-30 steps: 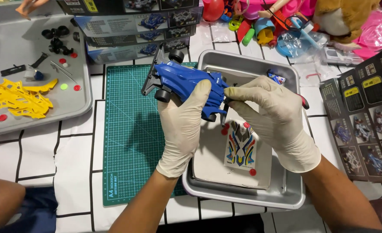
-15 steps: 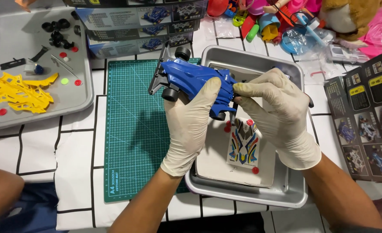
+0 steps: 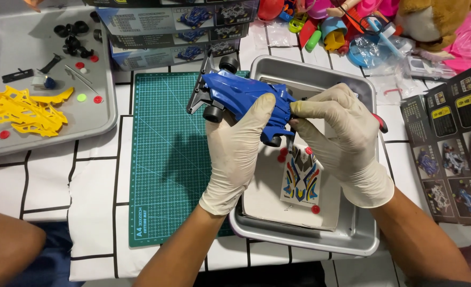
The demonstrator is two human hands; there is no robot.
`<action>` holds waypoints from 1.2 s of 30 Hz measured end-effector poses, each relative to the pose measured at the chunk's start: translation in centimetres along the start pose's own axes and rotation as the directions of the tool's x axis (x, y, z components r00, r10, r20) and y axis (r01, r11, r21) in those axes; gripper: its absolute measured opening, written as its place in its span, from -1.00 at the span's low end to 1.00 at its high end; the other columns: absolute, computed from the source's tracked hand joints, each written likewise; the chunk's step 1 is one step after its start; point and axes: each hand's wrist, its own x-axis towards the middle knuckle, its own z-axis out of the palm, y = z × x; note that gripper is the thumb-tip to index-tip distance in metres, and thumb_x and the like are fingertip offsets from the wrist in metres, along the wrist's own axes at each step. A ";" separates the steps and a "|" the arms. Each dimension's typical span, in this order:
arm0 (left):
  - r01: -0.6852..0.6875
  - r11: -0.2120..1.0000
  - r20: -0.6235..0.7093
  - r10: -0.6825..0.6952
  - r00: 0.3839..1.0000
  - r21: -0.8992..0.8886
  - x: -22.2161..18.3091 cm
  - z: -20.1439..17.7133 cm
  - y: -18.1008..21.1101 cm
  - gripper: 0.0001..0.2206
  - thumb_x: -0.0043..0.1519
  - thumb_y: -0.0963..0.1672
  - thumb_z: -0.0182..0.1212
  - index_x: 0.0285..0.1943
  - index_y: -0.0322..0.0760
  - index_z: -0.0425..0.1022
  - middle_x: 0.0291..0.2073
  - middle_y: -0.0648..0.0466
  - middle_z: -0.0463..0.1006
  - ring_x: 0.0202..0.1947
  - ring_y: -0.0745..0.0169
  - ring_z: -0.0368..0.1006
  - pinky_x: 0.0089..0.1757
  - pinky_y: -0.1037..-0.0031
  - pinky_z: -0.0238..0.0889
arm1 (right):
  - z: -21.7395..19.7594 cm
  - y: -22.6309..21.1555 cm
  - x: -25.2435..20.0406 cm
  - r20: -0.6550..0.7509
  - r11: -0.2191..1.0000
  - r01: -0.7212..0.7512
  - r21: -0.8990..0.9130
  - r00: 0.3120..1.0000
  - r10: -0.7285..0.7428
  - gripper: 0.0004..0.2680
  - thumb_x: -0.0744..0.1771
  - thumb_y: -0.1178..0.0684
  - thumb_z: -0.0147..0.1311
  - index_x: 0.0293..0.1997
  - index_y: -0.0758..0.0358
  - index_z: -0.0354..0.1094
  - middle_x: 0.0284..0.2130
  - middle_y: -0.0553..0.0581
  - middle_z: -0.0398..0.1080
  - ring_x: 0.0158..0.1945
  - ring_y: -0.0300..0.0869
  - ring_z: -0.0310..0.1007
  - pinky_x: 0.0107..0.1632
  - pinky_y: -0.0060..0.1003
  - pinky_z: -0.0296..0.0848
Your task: Final assembly of a mini 4WD model car, including battery installation and body shell attachment.
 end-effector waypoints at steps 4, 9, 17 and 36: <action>-0.004 1.000 -0.052 0.004 0.999 0.011 -0.1 0.4 0.0 -0.66 0.08 -0.23 0.43 0.04 -0.37 0.54 -0.12 -0.09 0.65 -0.15 0.10 0.62 -0.03 0.25 0.62 | -0.1 -0.2 0.1 0.016 1.000 0.006 0.000 1.000 -0.006 -0.89 0.37 0.40 0.26 -0.08 0.41 0.43 -0.29 0.17 0.44 -0.26 -0.05 0.37 -0.08 -0.17 0.35; -0.002 0.999 -0.004 0.003 1.000 0.050 -0.5 0.7 1.0 -0.67 0.07 -0.21 0.44 0.02 -0.35 0.57 -0.11 -0.06 0.66 -0.09 0.10 0.61 0.05 0.27 0.57 | -0.4 -0.4 0.2 0.041 0.997 -0.078 0.013 0.996 0.078 -0.89 0.36 0.36 0.29 -0.11 0.40 0.46 -0.31 0.21 0.43 -0.26 -0.05 0.36 -0.10 -0.19 0.32; -0.027 1.000 -0.007 0.027 1.000 0.003 -0.1 0.4 0.0 -0.72 0.11 -0.22 0.43 -0.01 -0.36 0.57 -0.16 -0.05 0.65 -0.17 0.16 0.60 -0.07 0.29 0.61 | -0.3 -0.2 0.0 -0.006 1.000 -0.013 -0.009 1.000 0.013 -0.85 0.37 0.39 0.29 -0.06 0.40 0.42 -0.20 0.21 0.48 -0.18 -0.03 0.47 -0.06 -0.18 0.43; -0.059 0.992 -0.015 0.061 0.998 0.108 0.0 0.2 0.6 -0.56 0.08 -0.19 0.44 0.16 -0.33 0.49 -0.01 -0.10 0.65 0.01 0.09 0.61 0.14 0.24 0.55 | -0.8 -0.5 0.0 -0.006 0.999 0.030 -0.045 1.000 -0.030 -0.79 0.36 0.38 0.28 0.03 0.34 0.37 -0.13 0.18 0.48 -0.16 -0.02 0.44 -0.04 -0.14 0.39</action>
